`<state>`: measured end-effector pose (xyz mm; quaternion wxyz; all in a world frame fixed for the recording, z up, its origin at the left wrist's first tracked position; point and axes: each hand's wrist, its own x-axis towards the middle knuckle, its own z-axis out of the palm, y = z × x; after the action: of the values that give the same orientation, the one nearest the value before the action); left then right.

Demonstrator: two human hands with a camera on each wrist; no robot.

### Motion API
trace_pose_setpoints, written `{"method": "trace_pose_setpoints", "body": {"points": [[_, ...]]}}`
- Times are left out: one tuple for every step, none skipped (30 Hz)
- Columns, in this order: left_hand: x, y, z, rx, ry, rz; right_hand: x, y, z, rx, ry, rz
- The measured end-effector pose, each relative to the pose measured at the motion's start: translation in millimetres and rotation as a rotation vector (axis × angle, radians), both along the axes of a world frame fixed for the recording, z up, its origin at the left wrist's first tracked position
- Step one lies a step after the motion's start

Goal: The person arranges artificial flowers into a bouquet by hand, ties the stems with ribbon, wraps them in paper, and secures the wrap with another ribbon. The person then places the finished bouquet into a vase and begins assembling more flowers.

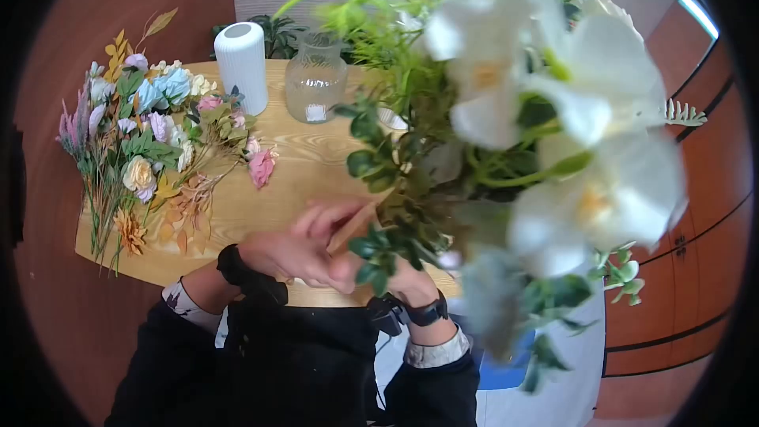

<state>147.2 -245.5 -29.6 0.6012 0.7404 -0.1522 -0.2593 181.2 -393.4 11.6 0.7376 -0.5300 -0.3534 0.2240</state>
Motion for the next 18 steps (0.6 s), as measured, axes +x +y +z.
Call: {"method": "trace_pose_setpoints", "body": {"points": [[-2, 0, -4, -0.067, 0.095, -0.092, 2, 3, -2, 0.025, -0.069, 0.140], [-6, 2, -8, -0.132, 0.190, -0.184, 1, 4, 1, 0.026, -0.056, 0.149], [-3, -1, 11, -0.099, 0.206, -0.222, -4, 3, 11, 0.018, 0.164, 0.145], [-5, -3, 12, -0.101, 0.222, -0.213, -8, 5, 19, 0.007, 0.387, 0.138], [-8, -4, 11, -0.263, 0.307, -0.216, -7, 10, 23, 0.044, 0.305, 0.133], [-9, -5, 10, -0.425, 0.389, -0.217, -1, 7, 22, 0.024, 0.308, 0.180], [-8, -5, 11, -0.431, 0.410, -0.226, 0, 9, 21, 0.009, 0.320, 0.142], [-9, -8, 7, -0.432, 0.422, -0.224, 0, 10, 22, -0.007, 0.330, 0.104], [-9, -14, 1, -0.425, 0.165, -0.068, 1, 12, 21, -0.007, 0.335, 0.104], [-7, -19, -7, -0.412, -0.094, 0.082, 1, 15, 21, 0.060, 0.395, 0.037], [-3, -27, -19, -0.412, -0.468, 0.232, 1, 18, 20, 0.124, 0.460, -0.029], [-3, -32, -22, -0.416, -0.457, 0.234, -1, 22, 19, 0.119, 0.469, -0.032], [-1, -36, -23, -0.323, -0.560, 0.381, -2, 27, 19, 0.092, 0.479, -0.202], [-1, -38, -24, -0.227, -0.660, 0.525, -1, 31, 21, 0.064, 0.486, -0.372], [-8, -35, -12, -0.048, -0.331, 0.632, 1, 32, 23, 0.053, 0.491, -0.437], [-5, -34, -14, -0.049, -0.328, 0.634, 2, 35, 23, 0.050, 0.493, -0.437], [1, -32, -18, -0.001, -0.385, 0.657, 3, 38, 22, 0.050, 0.479, -0.476], [5, -31, -23, 0.048, -0.444, 0.678, 4, 40, 22, 0.052, 0.463, -0.517]]}}
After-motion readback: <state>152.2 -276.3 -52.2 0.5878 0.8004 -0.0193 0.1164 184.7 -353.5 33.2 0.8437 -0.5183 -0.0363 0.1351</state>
